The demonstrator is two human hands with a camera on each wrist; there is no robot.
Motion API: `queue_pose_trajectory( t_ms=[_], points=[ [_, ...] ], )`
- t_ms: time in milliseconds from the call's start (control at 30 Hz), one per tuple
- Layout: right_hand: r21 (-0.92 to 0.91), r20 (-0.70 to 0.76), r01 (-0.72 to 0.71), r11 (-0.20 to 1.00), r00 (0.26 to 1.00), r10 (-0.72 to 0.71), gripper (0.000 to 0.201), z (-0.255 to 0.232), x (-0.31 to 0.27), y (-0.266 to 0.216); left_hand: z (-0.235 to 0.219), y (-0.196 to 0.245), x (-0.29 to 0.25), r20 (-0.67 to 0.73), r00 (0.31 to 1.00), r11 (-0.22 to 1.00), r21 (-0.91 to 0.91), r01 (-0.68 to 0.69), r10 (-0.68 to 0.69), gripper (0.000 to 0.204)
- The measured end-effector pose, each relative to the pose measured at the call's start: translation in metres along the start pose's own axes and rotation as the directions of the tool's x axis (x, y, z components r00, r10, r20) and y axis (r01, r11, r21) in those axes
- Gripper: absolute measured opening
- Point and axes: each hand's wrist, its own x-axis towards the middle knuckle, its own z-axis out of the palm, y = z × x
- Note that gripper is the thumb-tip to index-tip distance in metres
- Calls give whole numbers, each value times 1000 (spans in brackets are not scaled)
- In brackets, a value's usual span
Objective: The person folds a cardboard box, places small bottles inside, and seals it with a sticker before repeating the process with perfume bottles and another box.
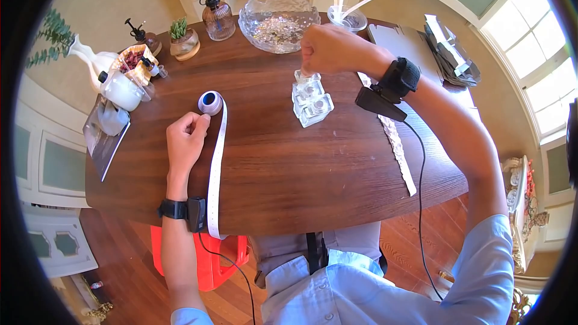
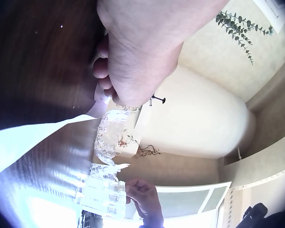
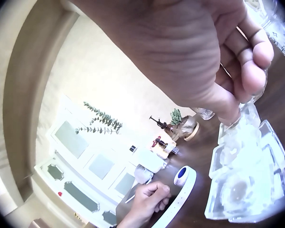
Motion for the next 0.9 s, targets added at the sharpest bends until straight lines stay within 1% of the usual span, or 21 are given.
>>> queue_pose_trajectory(
  t_ms=[33,100,133,200,233,300,333,400,533,600,633,667,700,767,800,833,867,900],
  points=[
    [-1,0,0,1000,1000,0,16,-1,0,3,0,0,0,2,1000,1000,0,1,-1,30],
    [26,198,-127,992,973,119,23,-12,-2,-2,0,1,0,2,1000,1000,2,0,0,30],
    [26,198,-126,992,973,119,23,-12,-3,0,0,1,0,2,1000,1000,5,-2,2,30],
    [135,219,-182,974,964,149,26,-8,-4,8,0,0,0,1,1000,1000,4,1,-1,29],
    [135,219,-182,974,964,149,26,-6,-4,11,0,-1,0,0,1000,1000,2,5,-5,29],
    [317,285,-258,913,944,168,23,-3,-4,15,0,-1,0,2,1000,1000,-2,12,-12,29],
    [318,285,-258,913,944,167,23,-2,-4,18,0,-2,0,4,1000,1000,-6,20,-20,28],
    [385,284,-236,892,950,129,20,-1,-3,21,0,-4,0,6,1000,1000,-4,15,-15,28],
    [422,280,-214,881,955,98,19,-2,-8,28,1,-2,0,9,1000,1000,-18,23,-22,27],
    [431,202,-207,878,971,130,19,0,-11,32,5,4,0,0,1000,999,-39,28,-28,26],
    [508,108,-202,838,979,171,17,2,-15,32,2,6,-1,-11,999,998,-54,35,-36,25],
    [538,74,-162,827,987,145,17,-1,-20,30,0,2,0,-5,1000,1000,2,22,-22,25],
    [565,38,-124,815,992,124,17,-7,-26,21,-1,5,-1,7,1000,1000,7,20,-20,24],
    [557,-56,-78,827,990,131,18,-17,-51,-20,0,12,-2,31,999,999,-40,-22,23,23],
    [568,-36,-53,821,995,90,16,-18,-64,-38,2,16,-3,23,1000,999,-39,-13,14,23],
    [581,-19,-30,814,999,50,14,-14,-74,-54,2,21,-4,54,998,1000,-20,19,-18,23],
    [606,-18,43,795,999,-40,12,-2,-83,-67,2,25,-6,85,995,999,1,50,-50,24],
    [632,-22,114,767,991,-129,11,12,-90,-80,2,32,-7,80,995,998,7,56,-57,24]
  ],
)
